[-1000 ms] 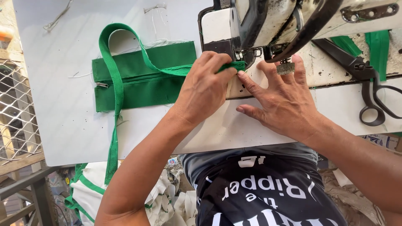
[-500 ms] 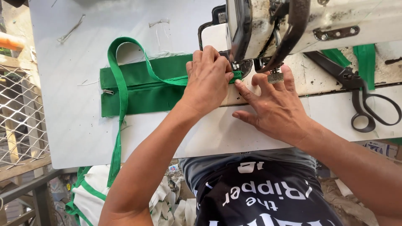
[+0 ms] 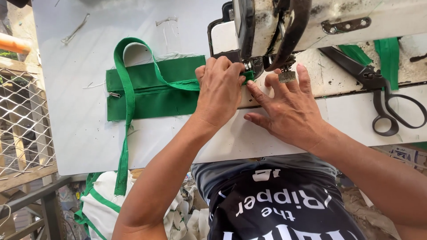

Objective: Using an industrial sewing machine to attach fabric handles to green pouches and trimming excess thread with scissors.

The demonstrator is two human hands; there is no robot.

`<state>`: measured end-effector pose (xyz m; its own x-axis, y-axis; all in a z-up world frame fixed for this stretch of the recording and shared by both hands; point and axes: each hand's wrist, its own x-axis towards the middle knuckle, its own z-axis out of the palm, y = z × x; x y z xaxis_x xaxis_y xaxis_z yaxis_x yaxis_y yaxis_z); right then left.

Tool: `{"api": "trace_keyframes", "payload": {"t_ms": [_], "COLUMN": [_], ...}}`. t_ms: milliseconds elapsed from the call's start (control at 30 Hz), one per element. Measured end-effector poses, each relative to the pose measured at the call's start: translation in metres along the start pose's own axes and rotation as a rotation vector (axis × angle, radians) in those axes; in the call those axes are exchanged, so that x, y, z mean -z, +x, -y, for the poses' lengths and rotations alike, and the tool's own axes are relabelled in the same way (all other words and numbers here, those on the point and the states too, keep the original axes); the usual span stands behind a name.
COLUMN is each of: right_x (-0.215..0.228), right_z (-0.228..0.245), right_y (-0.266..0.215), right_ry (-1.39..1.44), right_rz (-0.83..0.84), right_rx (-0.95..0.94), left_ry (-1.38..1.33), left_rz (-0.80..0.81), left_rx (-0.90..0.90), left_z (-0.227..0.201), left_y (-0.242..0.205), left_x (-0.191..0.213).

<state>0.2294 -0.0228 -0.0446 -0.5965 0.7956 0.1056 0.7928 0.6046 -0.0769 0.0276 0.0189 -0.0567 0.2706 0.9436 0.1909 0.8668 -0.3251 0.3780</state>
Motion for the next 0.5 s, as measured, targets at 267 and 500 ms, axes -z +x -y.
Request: {"api": "trace_keyframes", "payload": {"t_ms": [267, 500], "right_x": [-0.004, -0.005], "right_z": [-0.001, -0.008], "right_y": [0.0, 0.008], "right_ry": [-0.027, -0.048], "right_rz": [-0.043, 0.061], "right_rx": [-0.003, -0.051], "left_ry": [-0.189, -0.336], "left_rz": [-0.122, -0.103], "left_rx": [0.025, 0.104], "left_z": [-0.008, 0.012], "left_y": [0.0, 0.012], "left_x": [0.009, 0.009]}}
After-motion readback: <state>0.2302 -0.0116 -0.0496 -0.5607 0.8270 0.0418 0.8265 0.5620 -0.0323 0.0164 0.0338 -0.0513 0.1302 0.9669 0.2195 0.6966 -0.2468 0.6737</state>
